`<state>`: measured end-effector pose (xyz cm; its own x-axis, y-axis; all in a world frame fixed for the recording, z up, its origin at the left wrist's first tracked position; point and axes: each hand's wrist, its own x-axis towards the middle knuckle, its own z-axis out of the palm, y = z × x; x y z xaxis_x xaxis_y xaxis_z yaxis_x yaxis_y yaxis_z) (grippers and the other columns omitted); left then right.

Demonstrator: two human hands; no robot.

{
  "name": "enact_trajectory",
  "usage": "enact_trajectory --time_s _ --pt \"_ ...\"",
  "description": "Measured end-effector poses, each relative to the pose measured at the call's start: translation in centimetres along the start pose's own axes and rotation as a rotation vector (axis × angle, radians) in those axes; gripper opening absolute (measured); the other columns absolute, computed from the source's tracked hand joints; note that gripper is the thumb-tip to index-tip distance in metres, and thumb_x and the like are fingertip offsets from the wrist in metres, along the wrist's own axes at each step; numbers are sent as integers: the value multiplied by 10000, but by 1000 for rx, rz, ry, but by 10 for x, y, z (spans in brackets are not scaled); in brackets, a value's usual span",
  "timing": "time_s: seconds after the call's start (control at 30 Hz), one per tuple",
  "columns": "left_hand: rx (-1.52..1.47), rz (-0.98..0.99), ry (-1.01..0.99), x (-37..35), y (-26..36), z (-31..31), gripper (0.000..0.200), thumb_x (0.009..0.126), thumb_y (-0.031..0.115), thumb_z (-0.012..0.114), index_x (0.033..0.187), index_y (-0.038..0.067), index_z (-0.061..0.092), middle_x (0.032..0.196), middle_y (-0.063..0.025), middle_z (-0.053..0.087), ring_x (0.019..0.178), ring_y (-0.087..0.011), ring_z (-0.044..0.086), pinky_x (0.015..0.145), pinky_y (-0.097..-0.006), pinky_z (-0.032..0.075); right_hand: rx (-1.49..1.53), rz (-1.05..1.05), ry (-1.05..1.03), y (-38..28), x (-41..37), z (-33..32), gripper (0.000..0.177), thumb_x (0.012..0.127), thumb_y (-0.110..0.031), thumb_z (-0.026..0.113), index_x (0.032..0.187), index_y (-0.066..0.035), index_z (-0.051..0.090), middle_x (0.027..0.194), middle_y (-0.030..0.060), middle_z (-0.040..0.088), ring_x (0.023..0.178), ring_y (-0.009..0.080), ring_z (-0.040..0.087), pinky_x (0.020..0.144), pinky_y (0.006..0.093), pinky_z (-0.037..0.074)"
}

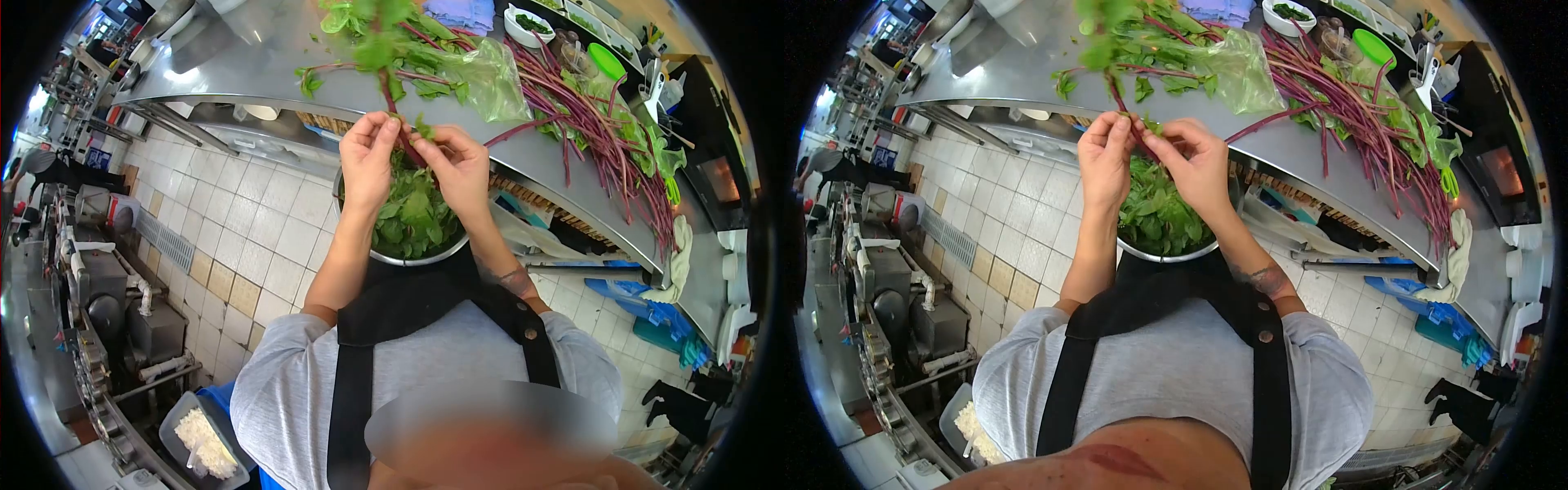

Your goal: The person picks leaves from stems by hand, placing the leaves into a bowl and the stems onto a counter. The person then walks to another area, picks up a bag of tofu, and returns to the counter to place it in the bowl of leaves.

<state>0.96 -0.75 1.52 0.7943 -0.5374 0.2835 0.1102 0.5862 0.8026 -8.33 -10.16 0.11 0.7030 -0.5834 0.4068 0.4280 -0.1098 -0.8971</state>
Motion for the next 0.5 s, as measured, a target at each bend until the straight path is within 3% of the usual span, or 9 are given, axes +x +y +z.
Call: enact_trajectory --time_s 0.1,0.2,0.3,0.5 --pt "-107 13 -20 -1 3 3 119 958 137 579 928 22 567 897 -73 637 810 -126 604 717 -243 500 192 5 94 -8 -1 11 73 887 -21 651 925 41 636 924 12 603 825 68 583 696 210 470" --pt "-130 37 12 1 -3 9 117 949 122 593 929 14 552 816 -72 651 708 -77 576 644 -202 467 234 -91 183 -3 -11 21 84 905 -12 623 973 36 610 941 25 603 847 74 580 734 212 465" --pt "-74 100 30 1 -8 22 129 962 145 575 916 26 554 853 -66 621 742 -101 568 649 -222 480 301 -152 269 0 -17 30 83 926 -5 581 1004 22 570 972 41 590 880 87 569 769 228 463" --pt "-54 74 80 2 -12 35 133 962 147 574 922 23 551 820 -63 617 637 -80 542 541 -212 458 214 -287 298 -4 -17 28 54 949 2 516 1003 -5 523 1006 64 554 915 105 535 827 252 453"
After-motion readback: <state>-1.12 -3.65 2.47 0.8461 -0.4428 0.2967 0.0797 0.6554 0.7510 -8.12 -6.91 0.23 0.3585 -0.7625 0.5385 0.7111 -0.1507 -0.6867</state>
